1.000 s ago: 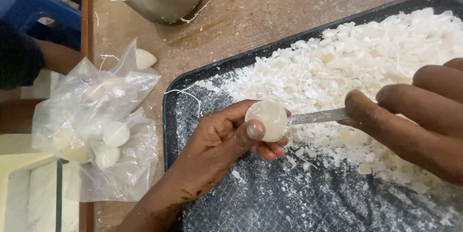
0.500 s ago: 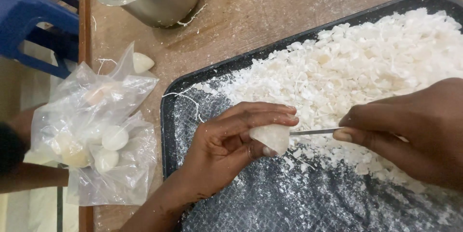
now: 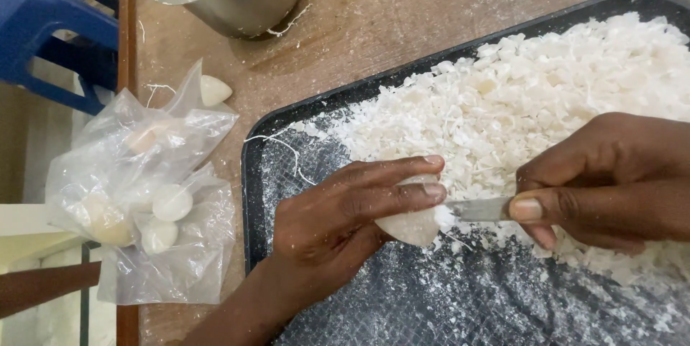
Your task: Carving and trimming a small oval wax piece using a knife over a tray of wax flakes.
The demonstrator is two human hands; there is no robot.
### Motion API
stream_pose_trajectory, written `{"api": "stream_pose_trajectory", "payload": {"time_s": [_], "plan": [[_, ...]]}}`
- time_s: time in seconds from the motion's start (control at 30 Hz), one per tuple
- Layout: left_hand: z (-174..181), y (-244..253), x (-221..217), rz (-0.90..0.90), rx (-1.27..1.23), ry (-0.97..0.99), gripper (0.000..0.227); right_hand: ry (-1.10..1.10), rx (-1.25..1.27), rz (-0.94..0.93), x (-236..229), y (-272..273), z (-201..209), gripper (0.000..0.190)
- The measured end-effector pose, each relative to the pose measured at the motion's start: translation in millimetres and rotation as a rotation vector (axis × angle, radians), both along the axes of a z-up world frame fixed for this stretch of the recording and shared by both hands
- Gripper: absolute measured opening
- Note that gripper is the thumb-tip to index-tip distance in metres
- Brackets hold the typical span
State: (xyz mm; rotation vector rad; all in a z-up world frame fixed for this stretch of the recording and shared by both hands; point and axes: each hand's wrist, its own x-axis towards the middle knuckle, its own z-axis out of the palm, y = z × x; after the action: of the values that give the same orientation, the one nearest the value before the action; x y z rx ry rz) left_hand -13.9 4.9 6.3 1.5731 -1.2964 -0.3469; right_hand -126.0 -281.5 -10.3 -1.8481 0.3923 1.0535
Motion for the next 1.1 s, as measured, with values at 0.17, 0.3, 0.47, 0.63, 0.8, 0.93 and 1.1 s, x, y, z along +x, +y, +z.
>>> {"api": "stream_pose_trajectory", "payload": {"time_s": [0.17, 0.3, 0.47, 0.63, 0.8, 0.93, 1.1], "plan": [[10, -4, 7, -0.023, 0.016, 0.091, 0.047, -0.195, -0.593, 0.214, 1, 29, 19, 0.028], [34, -8, 9, -0.113, 0.134, 0.328, 0.077, -0.924, -0.677, 0.347, -19, 11, -17, 0.028], [13, -7, 11, -0.11, 0.36, 0.363, 0.055, -0.941, -0.871, 0.672, -17, 16, -9, 0.037], [18, -4, 8, -0.133, 0.501, 0.094, 0.061, -1.048, -0.873, 0.792, -24, 12, -15, 0.043], [16, 1, 5, -0.145, 0.383, 0.123, 0.057, -1.168, -0.872, 0.88, -28, 9, -10, 0.051], [6, 0, 1, -0.119, 0.333, 0.025, 0.052, -1.26, -0.833, 0.786, -42, -7, -36, 0.051], [9, -4, -3, -0.061, 0.301, 0.04, 0.05, -1.074, -0.823, 0.502, -27, 15, -14, 0.038]]}}
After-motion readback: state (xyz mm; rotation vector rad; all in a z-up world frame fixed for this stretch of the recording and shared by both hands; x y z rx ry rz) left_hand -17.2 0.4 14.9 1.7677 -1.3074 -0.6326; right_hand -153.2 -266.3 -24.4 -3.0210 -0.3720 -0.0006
